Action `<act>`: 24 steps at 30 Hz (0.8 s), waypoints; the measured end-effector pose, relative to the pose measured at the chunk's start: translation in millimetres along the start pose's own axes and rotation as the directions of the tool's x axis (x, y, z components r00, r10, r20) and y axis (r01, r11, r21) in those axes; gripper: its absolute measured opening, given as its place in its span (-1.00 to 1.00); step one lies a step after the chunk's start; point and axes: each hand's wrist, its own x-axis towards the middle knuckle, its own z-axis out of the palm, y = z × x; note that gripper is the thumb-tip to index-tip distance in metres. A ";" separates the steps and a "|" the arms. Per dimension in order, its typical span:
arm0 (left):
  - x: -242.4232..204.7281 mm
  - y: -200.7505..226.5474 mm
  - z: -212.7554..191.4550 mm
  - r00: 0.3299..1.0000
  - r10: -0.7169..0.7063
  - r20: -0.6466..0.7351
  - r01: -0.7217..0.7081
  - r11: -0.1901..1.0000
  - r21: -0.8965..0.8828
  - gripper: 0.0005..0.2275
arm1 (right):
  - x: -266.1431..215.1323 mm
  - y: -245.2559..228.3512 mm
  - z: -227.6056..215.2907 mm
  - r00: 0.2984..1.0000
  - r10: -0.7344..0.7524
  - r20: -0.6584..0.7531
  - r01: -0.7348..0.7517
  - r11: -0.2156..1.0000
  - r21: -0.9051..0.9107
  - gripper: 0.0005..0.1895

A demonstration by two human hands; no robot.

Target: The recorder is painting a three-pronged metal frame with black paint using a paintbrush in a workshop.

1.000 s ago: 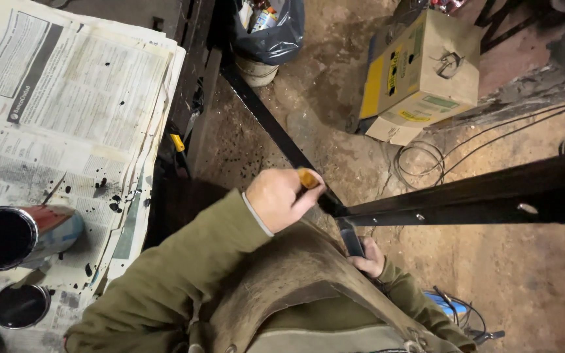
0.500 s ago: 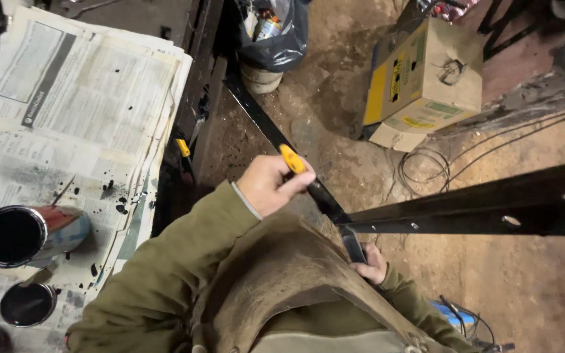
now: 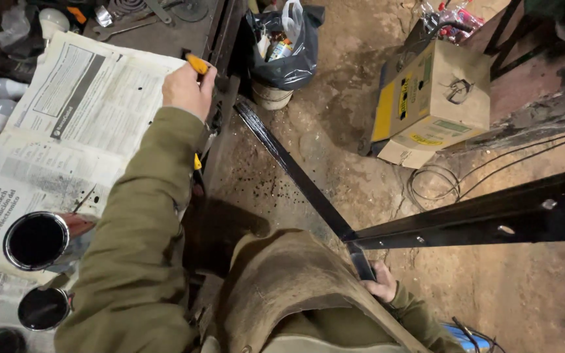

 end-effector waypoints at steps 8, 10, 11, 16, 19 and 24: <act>-101.1 79.7 20.6 0.903 0.381 0.198 -0.408 0.905 0.119 -0.87 | 9.3 -24.4 10.7 0.999 0.032 -0.036 -0.038 0.985 -0.169 -0.70; -131.6 105.4 22.6 0.864 0.444 0.236 -0.455 0.890 -0.008 -0.80 | 10.1 -36.4 17.3 0.998 0.041 -0.055 -0.052 0.979 -0.195 -0.70; -143.7 120.4 23.8 0.865 0.481 0.141 -0.469 0.876 -0.108 -0.83 | 12.4 -42.9 19.5 0.996 0.061 -0.062 -0.073 0.978 -0.198 -0.70; -171.5 152.0 12.4 0.880 0.429 0.203 -0.319 0.851 -0.417 -0.88 | 22.6 -37.4 16.0 0.993 0.100 -0.066 -0.109 0.980 -0.167 -0.68; -168.3 121.1 34.1 0.878 0.024 0.478 0.284 0.777 -0.561 -0.87 | 26.9 -43.1 18.8 0.997 0.059 -0.039 -0.064 0.989 -0.132 -0.67; -148.8 103.4 22.9 0.996 0.090 -0.012 -0.089 0.941 -0.328 -0.88 | 33.5 -68.4 22.1 0.990 0.143 -0.013 -0.141 0.987 0.073 -0.68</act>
